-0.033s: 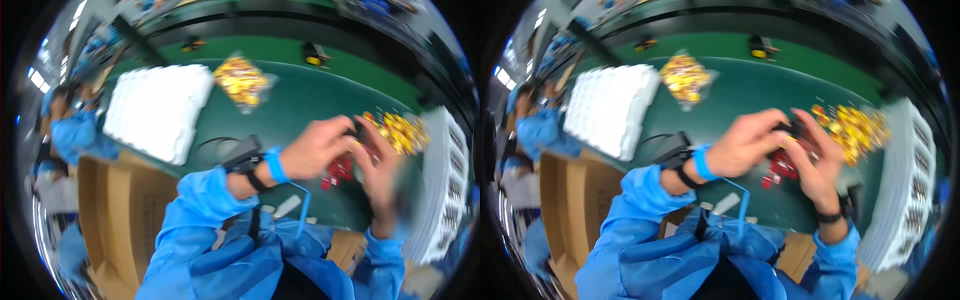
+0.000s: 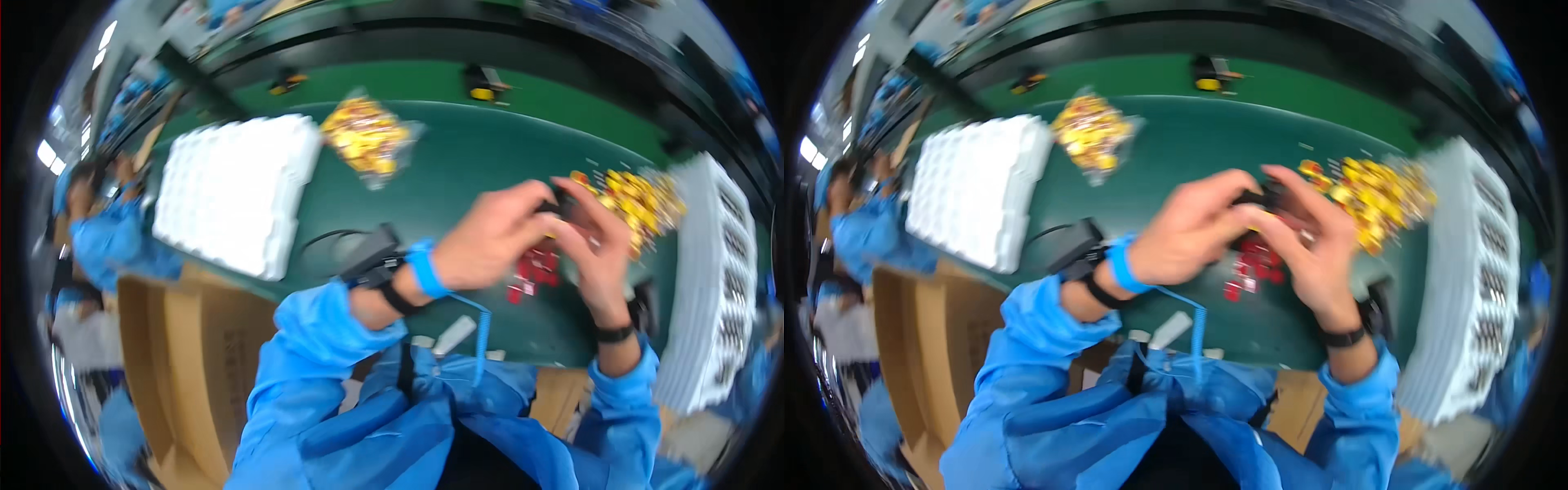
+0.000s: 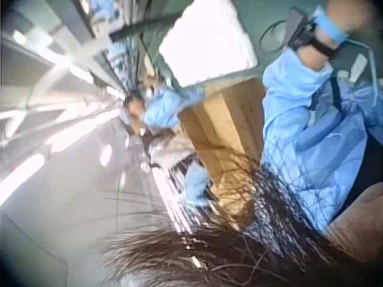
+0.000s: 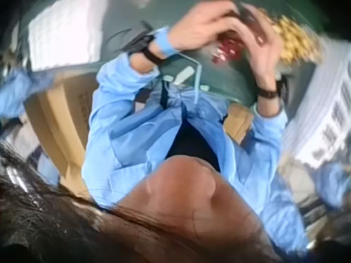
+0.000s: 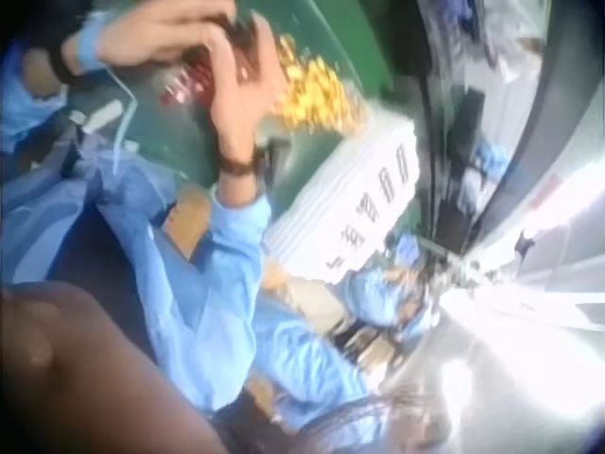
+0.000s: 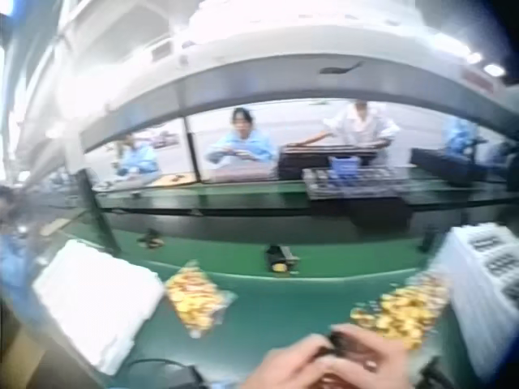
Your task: Assemble small plastic and metal components onto a black plastic base plate on an assembly line.
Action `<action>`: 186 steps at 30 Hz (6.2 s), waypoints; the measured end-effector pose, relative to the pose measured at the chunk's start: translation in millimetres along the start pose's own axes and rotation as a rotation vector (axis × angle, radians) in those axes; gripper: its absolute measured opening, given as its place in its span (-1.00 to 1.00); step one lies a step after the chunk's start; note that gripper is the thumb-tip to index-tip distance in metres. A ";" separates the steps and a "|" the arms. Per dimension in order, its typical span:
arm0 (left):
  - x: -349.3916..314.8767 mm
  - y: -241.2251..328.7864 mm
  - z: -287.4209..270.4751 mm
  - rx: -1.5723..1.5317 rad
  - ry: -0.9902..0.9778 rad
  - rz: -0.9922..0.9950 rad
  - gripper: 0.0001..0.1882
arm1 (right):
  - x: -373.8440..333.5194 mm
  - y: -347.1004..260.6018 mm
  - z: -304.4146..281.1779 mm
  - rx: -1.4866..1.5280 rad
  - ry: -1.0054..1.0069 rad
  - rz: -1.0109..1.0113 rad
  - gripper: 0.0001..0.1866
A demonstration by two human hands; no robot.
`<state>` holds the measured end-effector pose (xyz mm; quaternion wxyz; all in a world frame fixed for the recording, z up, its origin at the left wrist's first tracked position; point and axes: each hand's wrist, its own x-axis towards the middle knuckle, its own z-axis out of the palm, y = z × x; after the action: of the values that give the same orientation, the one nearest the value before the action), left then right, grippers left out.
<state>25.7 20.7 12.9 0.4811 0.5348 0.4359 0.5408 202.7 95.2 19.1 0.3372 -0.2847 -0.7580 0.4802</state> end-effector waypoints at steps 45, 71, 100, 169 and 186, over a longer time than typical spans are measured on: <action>-9.3 -9.0 -4.8 -0.157 0.113 -0.180 -0.78 | -250.6 -13.3 -341.8 -1.011 0.729 0.767 -0.68; -12.7 -11.8 -24.2 0.109 0.363 -0.150 -0.82 | 36.8 -9.5 12.3 0.255 0.015 0.001 -0.85; -9.8 -12.3 -16.3 0.328 0.415 0.008 -0.74 | 30.7 15.9 19.8 0.028 -0.125 -0.111 -0.84; -9.6 -31.6 -15.4 0.543 0.151 0.192 -0.94 | 98.3 55.6 -42.2 -0.761 -0.211 0.224 -0.77; -13.1 -13.6 -15.5 0.259 0.084 -0.010 -0.79 | 8.9 11.0 26.7 -0.621 0.001 -0.639 -0.82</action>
<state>10.6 10.6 -3.3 0.3920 0.5674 0.5244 0.4995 177.5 91.8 2.8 0.3674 -0.1242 -0.9161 0.1013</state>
